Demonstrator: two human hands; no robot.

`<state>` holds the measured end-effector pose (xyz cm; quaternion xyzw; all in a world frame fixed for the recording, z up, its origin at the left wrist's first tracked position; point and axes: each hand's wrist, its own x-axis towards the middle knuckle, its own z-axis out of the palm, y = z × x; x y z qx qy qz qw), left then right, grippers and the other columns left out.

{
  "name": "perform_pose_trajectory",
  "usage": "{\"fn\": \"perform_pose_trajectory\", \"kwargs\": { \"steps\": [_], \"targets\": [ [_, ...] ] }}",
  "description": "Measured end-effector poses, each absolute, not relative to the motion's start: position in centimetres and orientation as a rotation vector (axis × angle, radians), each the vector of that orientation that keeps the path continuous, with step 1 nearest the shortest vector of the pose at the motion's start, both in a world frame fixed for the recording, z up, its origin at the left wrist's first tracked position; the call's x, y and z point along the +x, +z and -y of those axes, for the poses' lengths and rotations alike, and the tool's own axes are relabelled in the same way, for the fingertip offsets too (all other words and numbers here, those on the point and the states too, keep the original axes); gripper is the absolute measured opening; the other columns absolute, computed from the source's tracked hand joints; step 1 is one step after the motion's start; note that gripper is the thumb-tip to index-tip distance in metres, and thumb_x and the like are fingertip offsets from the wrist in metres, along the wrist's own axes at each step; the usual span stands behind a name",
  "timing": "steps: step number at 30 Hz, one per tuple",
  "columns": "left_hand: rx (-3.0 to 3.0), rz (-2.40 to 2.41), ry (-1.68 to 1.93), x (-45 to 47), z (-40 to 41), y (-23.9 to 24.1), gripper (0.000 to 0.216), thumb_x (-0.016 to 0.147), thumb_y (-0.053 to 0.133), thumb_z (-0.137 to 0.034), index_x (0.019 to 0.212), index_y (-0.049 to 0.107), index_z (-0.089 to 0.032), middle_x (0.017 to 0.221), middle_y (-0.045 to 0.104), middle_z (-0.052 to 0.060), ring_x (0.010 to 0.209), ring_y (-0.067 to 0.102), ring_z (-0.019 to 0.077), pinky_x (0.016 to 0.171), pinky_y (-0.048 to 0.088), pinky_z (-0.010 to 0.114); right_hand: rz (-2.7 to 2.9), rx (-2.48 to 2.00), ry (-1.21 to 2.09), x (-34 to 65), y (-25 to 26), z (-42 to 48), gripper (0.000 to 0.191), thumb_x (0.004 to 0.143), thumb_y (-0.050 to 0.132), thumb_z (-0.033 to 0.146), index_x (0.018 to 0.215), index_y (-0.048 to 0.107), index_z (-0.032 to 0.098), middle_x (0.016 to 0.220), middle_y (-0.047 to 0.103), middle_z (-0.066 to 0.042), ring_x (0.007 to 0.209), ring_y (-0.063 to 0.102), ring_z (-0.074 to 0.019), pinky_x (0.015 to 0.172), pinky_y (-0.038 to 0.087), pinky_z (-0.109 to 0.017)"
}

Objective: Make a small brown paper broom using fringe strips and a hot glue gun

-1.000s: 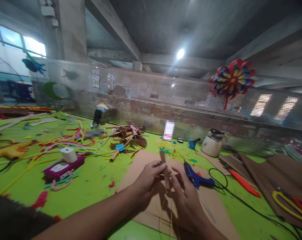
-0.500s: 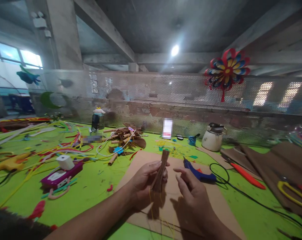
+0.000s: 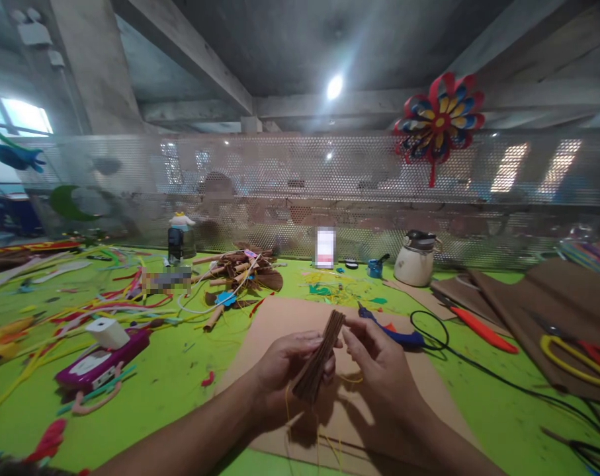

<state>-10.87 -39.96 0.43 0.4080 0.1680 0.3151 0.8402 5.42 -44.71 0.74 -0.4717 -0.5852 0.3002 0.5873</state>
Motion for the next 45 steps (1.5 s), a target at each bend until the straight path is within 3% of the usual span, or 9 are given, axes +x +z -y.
{"fn": "perform_pose_trajectory", "kwargs": {
  "steps": [6, 12, 24, 45],
  "targets": [
    [0.856, -0.338, 0.622, -10.5, 40.4, 0.5, 0.023, 0.080, 0.056, -0.020, 0.096, 0.065, -0.005, 0.065, 0.060, 0.008, 0.057, 0.056, 0.0127, 0.059, 0.040, 0.022, 1.335, -1.104, 0.644, 5.5, 0.8, 44.7, 0.037, 0.086, 0.054, 0.045, 0.111, 0.053, 0.017, 0.078, 0.054, -0.001, 0.069, 0.056, -0.0155, 0.065, 0.046, -0.028],
    [0.861, -0.397, 0.594, -10.5, 40.5, 0.9, 0.021, 0.079, 0.060, -0.020, 0.095, 0.066, -0.007, 0.066, 0.059, 0.005, 0.056, 0.054, 0.0093, 0.054, 0.038, 0.018, 1.377, -1.140, 0.614, 5.4, 0.5, 45.0, 0.038, 0.086, 0.055, 0.041, 0.116, 0.051, 0.018, 0.075, 0.053, 0.000, 0.068, 0.054, -0.0166, 0.064, 0.046, -0.029],
    [1.040, -0.608, 0.555, -10.7, 40.5, 0.8, 0.025, 0.074, 0.068, -0.029, 0.091, 0.068, -0.011, 0.065, 0.058, 0.003, 0.048, 0.050, 0.0066, 0.048, 0.038, 0.017, 1.233, -1.172, 0.756, 5.5, 1.4, 45.2, 0.038, 0.082, 0.054, 0.042, 0.108, 0.054, 0.014, 0.062, 0.045, 0.005, 0.053, 0.047, -0.0122, 0.047, 0.039, -0.023],
    [1.079, -0.535, 0.543, -10.7, 40.7, 1.1, 0.028, 0.075, 0.064, -0.029, 0.096, 0.069, -0.011, 0.062, 0.056, 0.002, 0.048, 0.047, 0.0070, 0.047, 0.036, 0.018, 1.223, -1.098, 0.756, 5.4, 1.7, 45.3, 0.033, 0.080, 0.056, 0.037, 0.104, 0.056, 0.015, 0.061, 0.051, 0.004, 0.052, 0.053, -0.0127, 0.048, 0.045, -0.024]
  ]
}}
